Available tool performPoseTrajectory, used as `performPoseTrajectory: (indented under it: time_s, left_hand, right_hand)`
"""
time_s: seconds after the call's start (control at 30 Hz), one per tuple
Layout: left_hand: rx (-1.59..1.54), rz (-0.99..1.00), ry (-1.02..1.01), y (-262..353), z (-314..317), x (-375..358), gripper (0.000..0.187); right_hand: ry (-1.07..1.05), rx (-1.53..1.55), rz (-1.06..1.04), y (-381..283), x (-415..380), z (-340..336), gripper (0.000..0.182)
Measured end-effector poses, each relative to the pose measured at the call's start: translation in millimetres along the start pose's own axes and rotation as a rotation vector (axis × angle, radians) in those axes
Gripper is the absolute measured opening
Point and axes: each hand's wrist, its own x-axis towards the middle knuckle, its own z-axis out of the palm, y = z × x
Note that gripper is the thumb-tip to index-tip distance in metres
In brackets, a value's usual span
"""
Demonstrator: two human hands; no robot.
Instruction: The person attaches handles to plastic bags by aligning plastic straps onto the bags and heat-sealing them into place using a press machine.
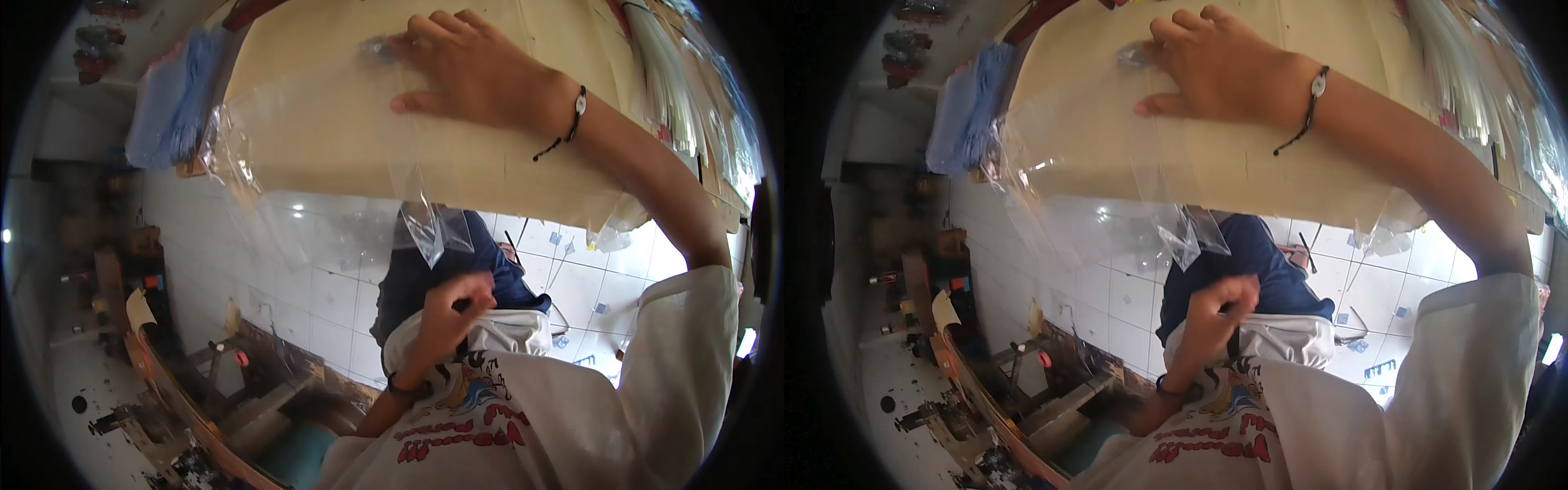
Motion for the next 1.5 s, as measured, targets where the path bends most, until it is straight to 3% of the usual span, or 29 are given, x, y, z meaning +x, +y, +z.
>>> performPoseTrajectory:
  time_s: [0.03, 0.1, 0.2, 0.27, 0.43, 0.53, 0.73, 0.83, 1.07, 1.27, 1.4, 1.47, 1.5]
  left_hand:
    - [-0.271, -0.085, 0.123, -8.9, 7.5, 5.3, 0.052]
    - [-0.633, 0.201, 0.12, -7.9, 4.3, 26.7, 0.065]
    - [-0.831, 0.308, 0.211, 17.9, -1.6, 50.6, 0.065]
    - [-0.821, 0.191, 0.313, 29.2, 3.4, 52.2, 0.06]
    - [-0.741, 0.103, 0.473, 37.0, 1.2, 43.9, 0.052]
    - [-0.726, 0.133, 0.487, 38.6, -8.7, 39.5, 0.053]
    - [-1.036, 0.098, 0.377, 43.6, 5.8, 44.8, 0.046]
    - [-0.837, 0.041, 0.399, 48.4, 5.7, 43.9, 0.039]
    - [-0.848, 0.135, 0.423, 34.2, -5.9, 35.8, 0.023]
    - [-0.941, 0.192, 0.294, 31.8, -9.8, 39.2, 0.018]
    - [-0.572, 0.368, 0.46, 64.3, -15.8, 28.0, 0.016]
    - [-0.341, 0.502, 0.565, 91.4, -33.6, 18.5, 0.014]
    - [-0.267, 0.752, 0.603, 105.2, -48.7, 18.0, 0.015]
  right_hand:
    - [-0.066, 0.028, -0.003, 0.5, 2.2, -8.9, 0.075]
    - [-0.135, 0.06, -0.004, -0.7, 4.0, -13.8, 0.075]
    - [-0.076, 0.041, 0.005, 2.2, 2.9, -9.9, 0.075]
    - [0.061, -0.001, 0.0, 4.9, 0.4, 5.6, 0.075]
    - [-0.003, -0.023, 0.018, 3.6, 3.7, 1.2, 0.074]
    - [0.004, -0.017, 0.013, 3.9, 2.5, 3.0, 0.074]
    - [-0.014, 0.031, 0.037, 3.0, 2.3, -0.3, 0.073]
    - [-0.011, 0.041, 0.035, 2.1, 3.1, -4.2, 0.072]
    - [-0.026, 0.036, 0.032, 2.1, 4.1, -5.0, 0.072]
    - [-0.051, 0.017, -0.009, 1.3, 6.8, -18.4, 0.067]
    - [-0.062, -0.025, 0.028, -1.9, 9.0, -10.7, 0.066]
    - [-0.208, 0.179, 0.003, -10.6, 16.8, -33.6, 0.067]
    - [-0.289, 0.284, -0.01, -16.6, 17.2, -41.7, 0.068]
